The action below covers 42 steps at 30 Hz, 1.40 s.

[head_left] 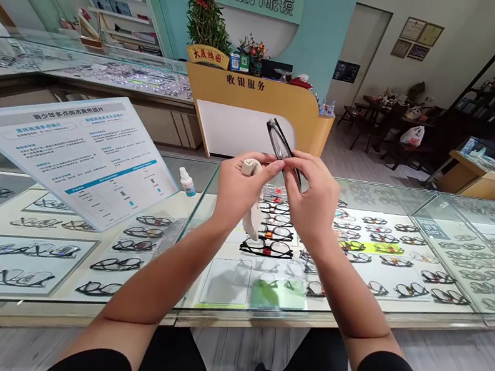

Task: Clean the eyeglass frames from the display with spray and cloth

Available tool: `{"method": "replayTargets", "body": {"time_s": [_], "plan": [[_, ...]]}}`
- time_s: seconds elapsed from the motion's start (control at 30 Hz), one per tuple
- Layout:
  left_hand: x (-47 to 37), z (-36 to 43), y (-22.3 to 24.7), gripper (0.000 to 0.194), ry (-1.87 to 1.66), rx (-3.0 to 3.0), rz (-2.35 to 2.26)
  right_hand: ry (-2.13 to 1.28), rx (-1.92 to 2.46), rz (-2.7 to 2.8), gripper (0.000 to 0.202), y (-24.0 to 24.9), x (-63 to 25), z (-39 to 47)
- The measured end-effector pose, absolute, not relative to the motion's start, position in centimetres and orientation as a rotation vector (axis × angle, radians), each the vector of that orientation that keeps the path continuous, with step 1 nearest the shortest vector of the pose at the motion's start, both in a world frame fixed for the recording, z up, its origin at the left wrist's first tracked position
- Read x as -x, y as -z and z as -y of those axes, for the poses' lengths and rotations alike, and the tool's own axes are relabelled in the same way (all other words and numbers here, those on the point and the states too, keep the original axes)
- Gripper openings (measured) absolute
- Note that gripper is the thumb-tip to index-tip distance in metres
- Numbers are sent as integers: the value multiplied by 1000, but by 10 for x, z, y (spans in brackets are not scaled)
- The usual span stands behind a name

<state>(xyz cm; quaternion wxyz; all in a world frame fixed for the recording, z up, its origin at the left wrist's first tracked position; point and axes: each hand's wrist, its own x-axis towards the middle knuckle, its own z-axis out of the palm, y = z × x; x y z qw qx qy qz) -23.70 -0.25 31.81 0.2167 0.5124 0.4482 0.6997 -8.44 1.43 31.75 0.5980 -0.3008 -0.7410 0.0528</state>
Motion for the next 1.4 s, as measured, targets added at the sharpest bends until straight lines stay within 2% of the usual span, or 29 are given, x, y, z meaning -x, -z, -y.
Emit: {"method": "replayTargets", "body": {"time_s": [0.1, 0.33, 0.53, 0.8, 0.97, 1.1, 1.2, 1.33, 1.4], "plan": [[227, -7, -307, 42, -1968, -1325, -1178, -148, 737, 1679, 22, -311, 82, -15], [204, -9, -302, 46, -1794, -1342, -1166, -302, 704, 1633, 22, -302, 53, -2], [187, -14, -311, 36, -1665, -1520, -1231, -319, 682, 1435, 24, -300, -3, -25], [163, -48, -316, 22, -1064, -2346, -1478, -500, 908, 1341, 60, -257, -84, -108], [138, -80, -311, 25, -437, -2827, -1602, -554, 1116, 1309, 70, -214, -121, -138], [113, -101, -289, 27, -30, -3021, -1555, -777, 1192, 1199, 81, -192, -139, -153], [100, -114, -267, 27, 93, -3049, -1492, -857, 1174, 1137, 79, -186, -147, -163], [88, -125, -241, 29, 159, -3063, -1416, -848, 1137, 1135, 60, -179, -149, -172], [85, -128, -231, 30, 177, -3064, -1390, -867, 1131, 1155, 57, -176, -148, -175]]}}
